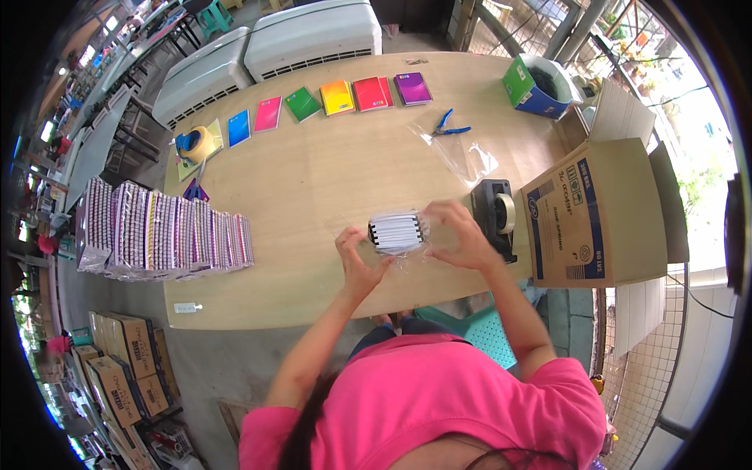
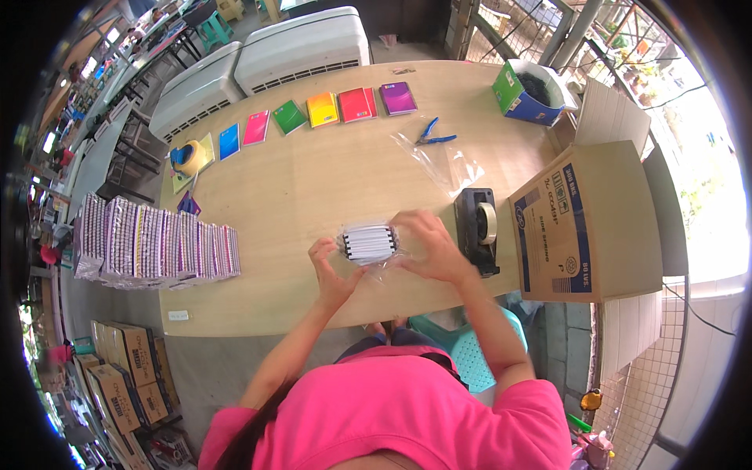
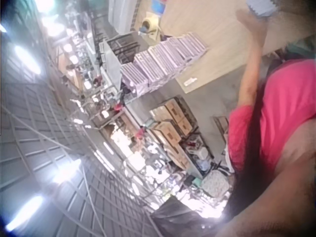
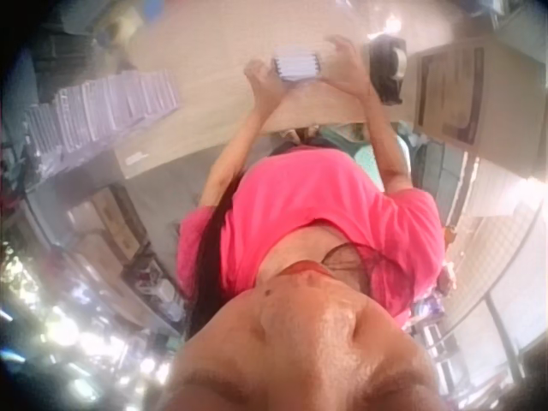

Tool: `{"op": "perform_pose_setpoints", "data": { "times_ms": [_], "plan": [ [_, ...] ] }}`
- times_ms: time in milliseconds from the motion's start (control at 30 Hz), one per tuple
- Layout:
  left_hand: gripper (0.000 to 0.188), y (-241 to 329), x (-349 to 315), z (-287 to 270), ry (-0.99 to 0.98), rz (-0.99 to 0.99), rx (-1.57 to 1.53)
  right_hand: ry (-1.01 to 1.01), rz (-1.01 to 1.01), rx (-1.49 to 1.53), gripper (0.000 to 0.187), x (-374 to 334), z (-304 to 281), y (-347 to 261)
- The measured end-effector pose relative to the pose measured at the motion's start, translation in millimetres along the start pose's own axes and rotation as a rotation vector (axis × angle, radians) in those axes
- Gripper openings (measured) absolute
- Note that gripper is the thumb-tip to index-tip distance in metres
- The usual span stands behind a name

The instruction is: The person selects several colorful notebooks from a row, stacks them together, slides the stack into a plastic sleeve, and applies adhesive tape to seal the package.

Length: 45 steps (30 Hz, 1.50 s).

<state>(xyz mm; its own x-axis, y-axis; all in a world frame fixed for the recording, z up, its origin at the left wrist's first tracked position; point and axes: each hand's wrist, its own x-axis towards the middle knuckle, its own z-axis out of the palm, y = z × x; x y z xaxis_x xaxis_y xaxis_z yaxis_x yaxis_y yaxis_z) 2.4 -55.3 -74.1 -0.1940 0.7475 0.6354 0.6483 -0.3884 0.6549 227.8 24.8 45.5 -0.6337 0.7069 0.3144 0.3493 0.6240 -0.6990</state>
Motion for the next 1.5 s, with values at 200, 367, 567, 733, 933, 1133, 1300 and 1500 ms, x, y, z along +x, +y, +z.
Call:
{"op": "perform_pose_setpoints", "data": {
  "times_ms": [200, 367, 567, 733, 933, 1133, 1300, 1500],
  "plan": [
    [0.081, -25, 21, -35, -0.497, 0.338, 0.129, -0.459, -0.323, -0.293, 0.028, 48, -23, 7],
    [0.091, 1, 89, -55, -1.025, 0.499, 0.372, -0.600, -0.314, -0.165, 0.011, 74, -11, 19],
    [0.099, -1, 105, -51, -1.120, 0.487, 0.281, -0.377, -0.432, -0.311, 0.018, 84, 15, 8],
    [0.086, -20, 78, -44, -0.846, 0.442, 0.120, -0.221, 0.059, 0.213, 0.071, 61, 54, 40],
    [0.058, -15, 41, -23, -0.454, 0.201, 0.057, -0.229, 0.220, 0.435, 0.108, 52, 63, 58],
    [0.034, 27, 57, -33, -0.398, 0.027, -0.064, -0.236, 0.235, 0.434, 0.103, 51, 60, 58],
    [0.019, 13, 63, -12, -0.420, 0.066, -0.071, -0.250, 0.266, 0.501, 0.097, 53, 58, 62],
    [0.018, 6, 62, 0, -0.425, -0.109, -0.266, -0.040, 0.413, 0.584, 0.054, 40, 60, 69]
  ]
}}
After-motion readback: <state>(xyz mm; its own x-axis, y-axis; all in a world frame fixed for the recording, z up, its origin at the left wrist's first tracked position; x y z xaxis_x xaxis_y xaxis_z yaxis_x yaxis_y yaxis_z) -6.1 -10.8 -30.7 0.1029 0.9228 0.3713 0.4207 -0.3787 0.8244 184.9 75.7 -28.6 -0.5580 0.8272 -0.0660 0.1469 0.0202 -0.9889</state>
